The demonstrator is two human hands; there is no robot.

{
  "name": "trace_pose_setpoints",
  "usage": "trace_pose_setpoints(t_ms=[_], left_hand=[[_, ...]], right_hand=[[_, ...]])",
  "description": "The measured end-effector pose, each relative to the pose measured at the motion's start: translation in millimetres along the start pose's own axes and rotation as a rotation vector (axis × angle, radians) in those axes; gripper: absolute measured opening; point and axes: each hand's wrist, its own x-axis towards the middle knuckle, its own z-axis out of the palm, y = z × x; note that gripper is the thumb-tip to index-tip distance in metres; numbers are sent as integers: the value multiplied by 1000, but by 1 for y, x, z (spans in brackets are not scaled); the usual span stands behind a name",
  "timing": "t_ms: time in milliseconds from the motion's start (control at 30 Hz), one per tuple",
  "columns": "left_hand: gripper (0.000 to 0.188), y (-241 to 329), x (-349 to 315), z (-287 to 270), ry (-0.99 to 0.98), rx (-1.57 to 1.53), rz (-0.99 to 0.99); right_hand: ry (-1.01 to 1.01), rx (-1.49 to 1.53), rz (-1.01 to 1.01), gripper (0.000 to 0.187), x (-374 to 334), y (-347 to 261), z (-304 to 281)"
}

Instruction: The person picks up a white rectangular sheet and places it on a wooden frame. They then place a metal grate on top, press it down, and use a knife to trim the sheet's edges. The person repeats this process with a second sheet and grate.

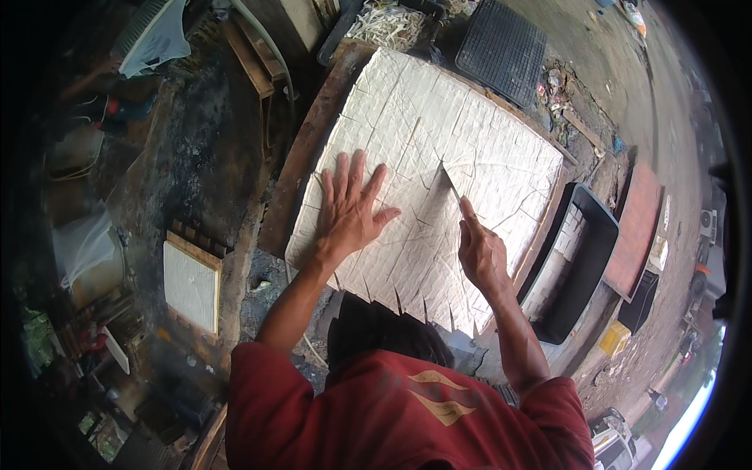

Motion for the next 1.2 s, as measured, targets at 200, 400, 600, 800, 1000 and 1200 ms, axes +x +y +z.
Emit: trace_pose_setpoints(t_ms=[200, 400, 600, 800, 1000, 1200], left_hand=[[85, 8, -5, 9, 10, 111, -23], [84, 10, -12, 19, 52, 104, -24], [83, 8, -9, 22, 73, 249, -43], [82, 11, -12, 26, 30, 244, -34], [82, -1, -15, 19, 69, 185, -38], [82, 6, -13, 16, 63, 251, -65]], right_hand=[[-70, 16, 84, 48, -71, 27, -12], [-65, -11, 74, 48, -134, 53, -12], [-48, -80, 30, 48, -181, 72, -20], [-55, -53, 75, 47, -230, 80, -29], [-193, -48, 179, 48, -273, 91, -57], [-167, 53, 192, 46, -287, 82, -121]])
